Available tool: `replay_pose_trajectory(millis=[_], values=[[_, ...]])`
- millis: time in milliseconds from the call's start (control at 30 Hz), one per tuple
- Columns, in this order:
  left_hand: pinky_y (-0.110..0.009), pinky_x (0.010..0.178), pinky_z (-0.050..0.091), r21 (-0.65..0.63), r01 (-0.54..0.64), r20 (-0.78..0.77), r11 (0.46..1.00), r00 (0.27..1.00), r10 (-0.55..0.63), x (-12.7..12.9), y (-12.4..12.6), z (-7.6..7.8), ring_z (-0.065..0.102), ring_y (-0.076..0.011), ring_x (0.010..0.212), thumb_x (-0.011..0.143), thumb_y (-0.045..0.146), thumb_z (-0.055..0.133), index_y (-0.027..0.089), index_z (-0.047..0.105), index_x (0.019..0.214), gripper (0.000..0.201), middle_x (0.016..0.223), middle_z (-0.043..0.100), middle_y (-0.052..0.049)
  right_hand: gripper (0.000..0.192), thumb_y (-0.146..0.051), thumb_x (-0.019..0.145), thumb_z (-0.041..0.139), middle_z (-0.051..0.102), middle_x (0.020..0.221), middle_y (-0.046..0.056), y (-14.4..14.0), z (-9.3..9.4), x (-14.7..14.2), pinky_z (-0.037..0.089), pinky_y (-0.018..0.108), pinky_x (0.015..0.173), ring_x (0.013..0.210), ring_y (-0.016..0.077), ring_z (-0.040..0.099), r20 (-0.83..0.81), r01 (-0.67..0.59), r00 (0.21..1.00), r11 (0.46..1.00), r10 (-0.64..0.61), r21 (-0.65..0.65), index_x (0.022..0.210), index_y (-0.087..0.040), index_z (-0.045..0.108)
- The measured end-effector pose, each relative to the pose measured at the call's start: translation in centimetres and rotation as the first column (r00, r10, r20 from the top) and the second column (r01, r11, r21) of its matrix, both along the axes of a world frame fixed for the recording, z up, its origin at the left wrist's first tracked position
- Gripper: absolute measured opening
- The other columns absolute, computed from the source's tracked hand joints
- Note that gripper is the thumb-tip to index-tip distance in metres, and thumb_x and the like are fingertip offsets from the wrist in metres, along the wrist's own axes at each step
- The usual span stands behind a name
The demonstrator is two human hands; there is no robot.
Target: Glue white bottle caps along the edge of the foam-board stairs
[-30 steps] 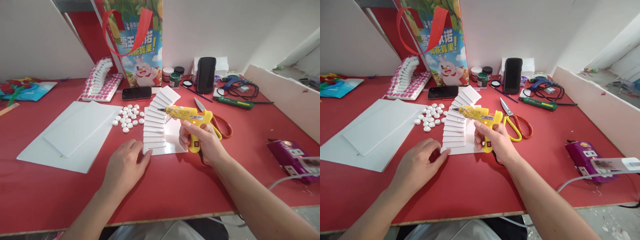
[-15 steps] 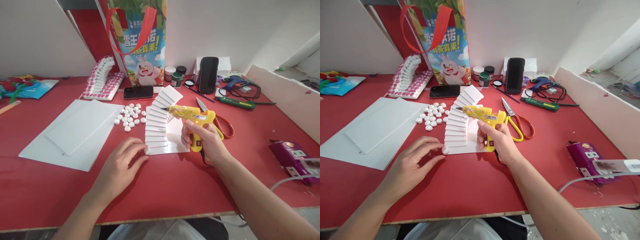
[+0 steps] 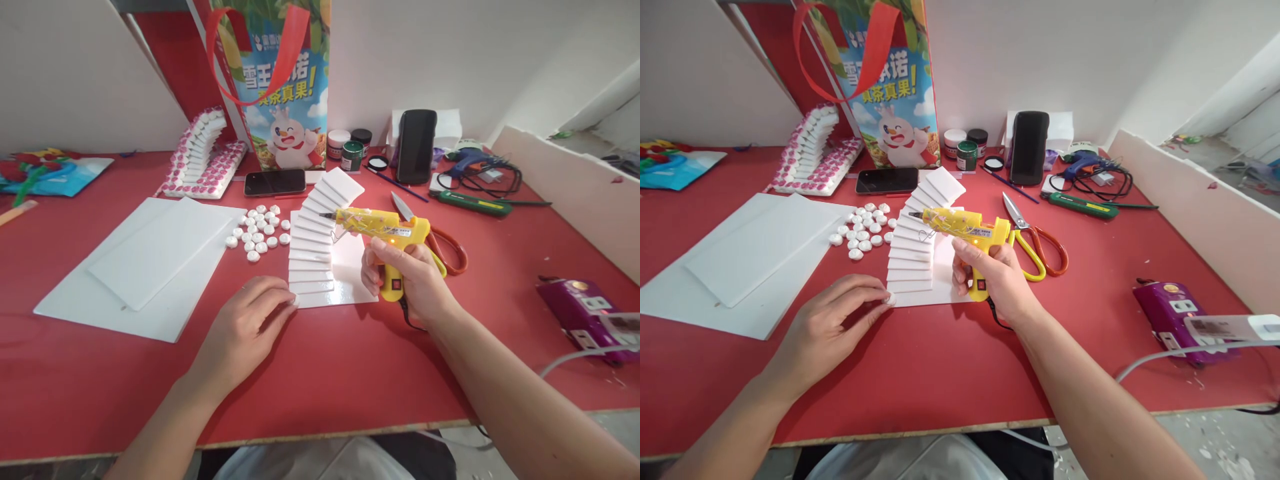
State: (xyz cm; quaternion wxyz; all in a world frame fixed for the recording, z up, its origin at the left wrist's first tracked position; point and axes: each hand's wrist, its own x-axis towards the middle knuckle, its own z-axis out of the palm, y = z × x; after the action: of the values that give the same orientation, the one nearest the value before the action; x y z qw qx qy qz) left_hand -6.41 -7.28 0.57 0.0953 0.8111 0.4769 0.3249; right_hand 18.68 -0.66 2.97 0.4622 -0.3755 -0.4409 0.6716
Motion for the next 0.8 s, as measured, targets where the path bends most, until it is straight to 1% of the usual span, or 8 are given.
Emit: replay_pose_trajectory(millis=[167, 333, 400, 467, 567, 800], values=[[-0.027, 0.091, 0.054, -0.018, 0.012, 0.024, 1.000, 1.000, -0.011, -0.08, 0.06, -0.04, 0.068, -0.0157, 0.098, 0.097, 0.010, 0.063, 0.018, 0.067, 0.103, 0.011, 0.106, 0.068, -0.006, 0.039, -0.044, 0.088, 0.077, 0.055, 0.055, -0.001, -0.04, -0.09, 0.04, 0.039, 0.024, 0.046, 0.047, 0.0109, 0.052, 0.004, -0.005, 1.000, 1.000, 0.005, 0.007, 0.065, -0.016, 0.061], [-0.026, 0.088, 0.054, -0.052, 0.008, 0.034, 0.999, 0.999, -0.007, -0.13, 0.03, -0.15, 0.067, -0.0155, 0.097, 0.097, 0.012, 0.063, 0.019, 0.065, 0.103, 0.010, 0.107, 0.066, -0.005, 0.039, -0.043, 0.089, 0.075, 0.055, 0.055, 0.000, -0.13, -0.04, 0.07, 0.039, 0.024, 0.046, 0.047, 0.0112, 0.053, 0.010, -0.008, 1.000, 1.000, 0.008, 0.008, 0.065, -0.016, 0.061], [-0.027, 0.085, 0.054, -0.076, -0.006, 0.037, 0.997, 0.999, 0.009, -0.14, -0.04, -0.11, 0.066, -0.0155, 0.094, 0.097, 0.015, 0.064, 0.020, 0.063, 0.106, 0.011, 0.108, 0.064, -0.005, 0.039, -0.043, 0.089, 0.074, 0.055, 0.055, 0.000, -0.11, -0.03, 0.04, 0.039, 0.025, 0.046, 0.046, 0.0114, 0.053, 0.009, -0.005, 1.000, 1.000, 0.005, 0.003, 0.065, -0.016, 0.061], [-0.027, 0.082, 0.055, -0.103, -0.030, 0.054, 0.994, 0.998, 0.036, -0.16, -0.11, -0.03, 0.064, -0.0151, 0.088, 0.095, 0.019, 0.067, 0.020, 0.059, 0.109, 0.016, 0.108, 0.061, -0.005, 0.038, -0.042, 0.090, 0.073, 0.055, 0.055, 0.000, -0.05, -0.05, 0.00, 0.039, 0.024, 0.046, 0.046, 0.0114, 0.053, 0.010, -0.003, 1.000, 1.000, 0.003, 0.007, 0.065, -0.016, 0.061], [-0.028, 0.080, 0.055, -0.131, -0.049, 0.078, 0.990, 0.995, 0.060, -0.20, -0.20, 0.09, 0.062, -0.0145, 0.084, 0.094, 0.021, 0.069, 0.021, 0.057, 0.110, 0.020, 0.108, 0.059, -0.005, 0.038, -0.041, 0.090, 0.072, 0.055, 0.055, 0.000, 0.04, -0.09, -0.06, 0.039, 0.024, 0.047, 0.046, 0.0112, 0.053, 0.027, -0.002, 1.000, 1.000, 0.001, 0.016, 0.065, -0.016, 0.061], [-0.027, 0.083, 0.055, -0.076, -0.051, 0.088, 0.996, 0.994, 0.058, -0.33, -0.28, 0.01, 0.066, -0.0176, 0.097, 0.095, 0.018, 0.067, 0.021, 0.060, 0.105, 0.012, 0.107, 0.062, -0.006, 0.040, -0.043, 0.090, 0.072, 0.055, 0.055, 0.000, -0.13, 0.04, -0.08, 0.039, 0.025, 0.047, 0.047, 0.0115, 0.052, 0.056, 0.009, 0.998, 1.000, -0.009, 0.001, 0.062, -0.016, 0.060]])
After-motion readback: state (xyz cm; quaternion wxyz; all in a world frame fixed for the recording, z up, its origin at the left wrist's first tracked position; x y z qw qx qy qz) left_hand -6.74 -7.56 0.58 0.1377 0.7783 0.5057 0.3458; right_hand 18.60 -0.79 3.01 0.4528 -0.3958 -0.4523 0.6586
